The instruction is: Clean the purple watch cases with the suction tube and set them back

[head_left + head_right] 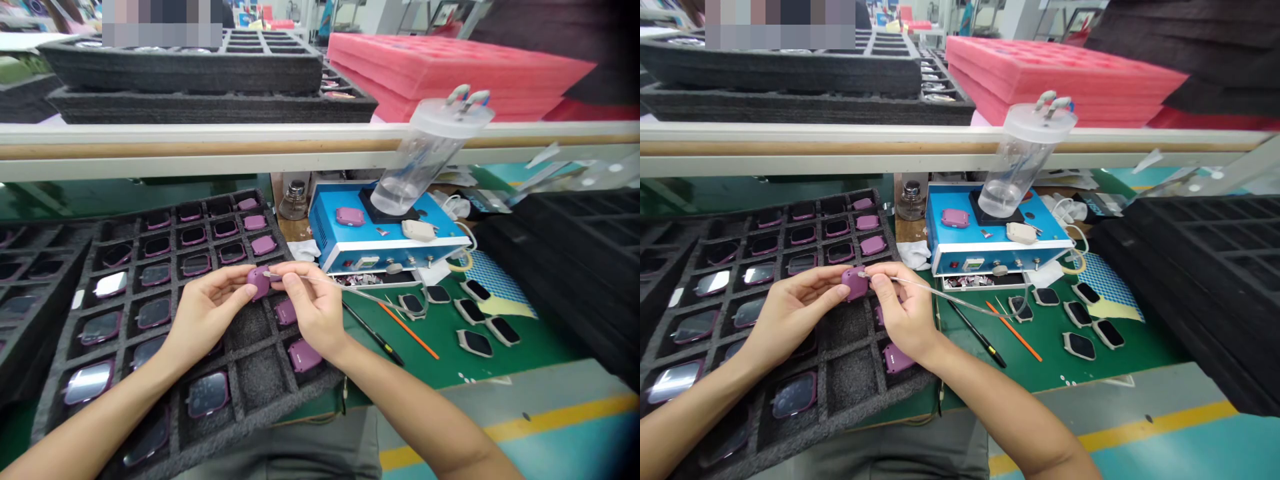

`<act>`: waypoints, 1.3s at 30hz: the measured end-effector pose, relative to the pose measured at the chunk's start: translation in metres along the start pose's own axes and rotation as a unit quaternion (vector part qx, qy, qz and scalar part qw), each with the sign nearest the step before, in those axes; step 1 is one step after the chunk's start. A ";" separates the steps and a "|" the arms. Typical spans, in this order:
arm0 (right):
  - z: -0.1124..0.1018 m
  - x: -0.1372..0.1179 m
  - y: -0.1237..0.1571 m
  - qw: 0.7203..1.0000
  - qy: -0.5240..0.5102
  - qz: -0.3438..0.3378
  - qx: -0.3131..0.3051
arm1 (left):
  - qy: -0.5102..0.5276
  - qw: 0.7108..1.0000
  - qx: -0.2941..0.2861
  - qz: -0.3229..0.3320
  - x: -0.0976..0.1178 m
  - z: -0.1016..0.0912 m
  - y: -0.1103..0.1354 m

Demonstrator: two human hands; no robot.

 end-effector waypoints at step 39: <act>-0.015 -0.016 0.005 0.999 0.018 0.005 0.049 | -0.666 0.713 -0.107 0.193 -0.022 0.052 0.135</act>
Point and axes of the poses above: each hand's wrist, its own y-axis away from the middle knuckle, its own z-axis out of the palm, x = y × z, the point moved 6 cm from there along -y, towards the middle knuckle
